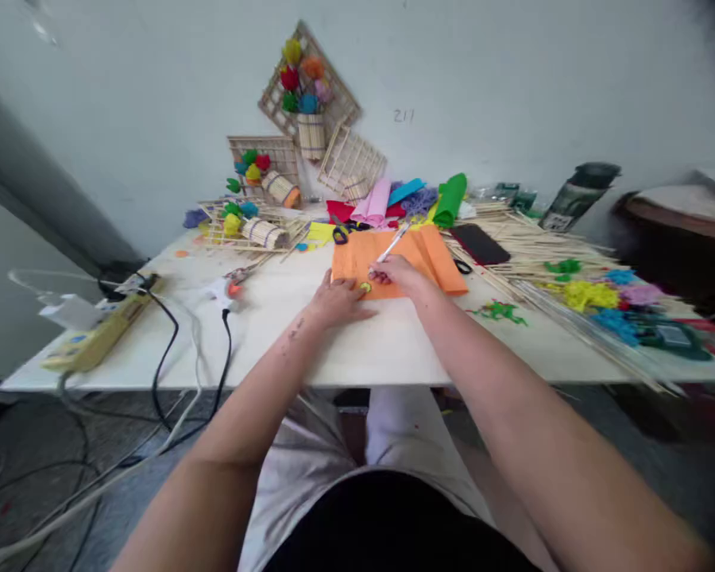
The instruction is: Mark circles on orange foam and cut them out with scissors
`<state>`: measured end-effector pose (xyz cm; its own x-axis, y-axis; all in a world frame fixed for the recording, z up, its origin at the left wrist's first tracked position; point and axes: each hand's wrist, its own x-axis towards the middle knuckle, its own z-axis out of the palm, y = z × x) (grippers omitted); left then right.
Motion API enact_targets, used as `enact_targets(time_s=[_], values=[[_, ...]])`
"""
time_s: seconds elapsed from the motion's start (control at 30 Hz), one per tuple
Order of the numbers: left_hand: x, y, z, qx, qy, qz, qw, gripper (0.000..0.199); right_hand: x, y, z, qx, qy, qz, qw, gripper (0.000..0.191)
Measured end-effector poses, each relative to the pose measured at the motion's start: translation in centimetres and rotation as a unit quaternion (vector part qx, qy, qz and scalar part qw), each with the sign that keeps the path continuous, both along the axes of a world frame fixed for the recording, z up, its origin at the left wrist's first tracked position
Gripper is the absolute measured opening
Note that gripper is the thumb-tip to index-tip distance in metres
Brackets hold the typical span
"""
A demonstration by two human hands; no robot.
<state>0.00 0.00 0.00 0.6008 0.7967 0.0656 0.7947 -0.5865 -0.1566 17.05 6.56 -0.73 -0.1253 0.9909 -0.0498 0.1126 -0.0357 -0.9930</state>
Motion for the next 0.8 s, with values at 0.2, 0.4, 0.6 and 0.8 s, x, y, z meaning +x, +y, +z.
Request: enact_targets(time_s=[0.2,0.4,0.6,0.8], values=[[0.9,0.3,0.4,-0.021,-0.003,0.017,1.0,0.061,1.1,-1.5,-1.2,0.065,0.023,-0.039,0.997,0.007],[0.9,0.7,0.3,-0.018,-0.002,0.018,1.0,0.059,1.3,-1.9,-1.4,0.094,-0.008,-0.01,0.995,0.004],[0.6,0.7,0.4,-0.03,-0.008,0.026,0.999,0.059,1.0,-1.6,-2.0,0.125,-0.089,0.015,0.988,0.011],[0.4,0.5,0.6,-0.044,-0.017,0.038,0.998,0.056,0.9,-1.1,-2.6,0.18,-0.178,0.02,0.967,0.015]])
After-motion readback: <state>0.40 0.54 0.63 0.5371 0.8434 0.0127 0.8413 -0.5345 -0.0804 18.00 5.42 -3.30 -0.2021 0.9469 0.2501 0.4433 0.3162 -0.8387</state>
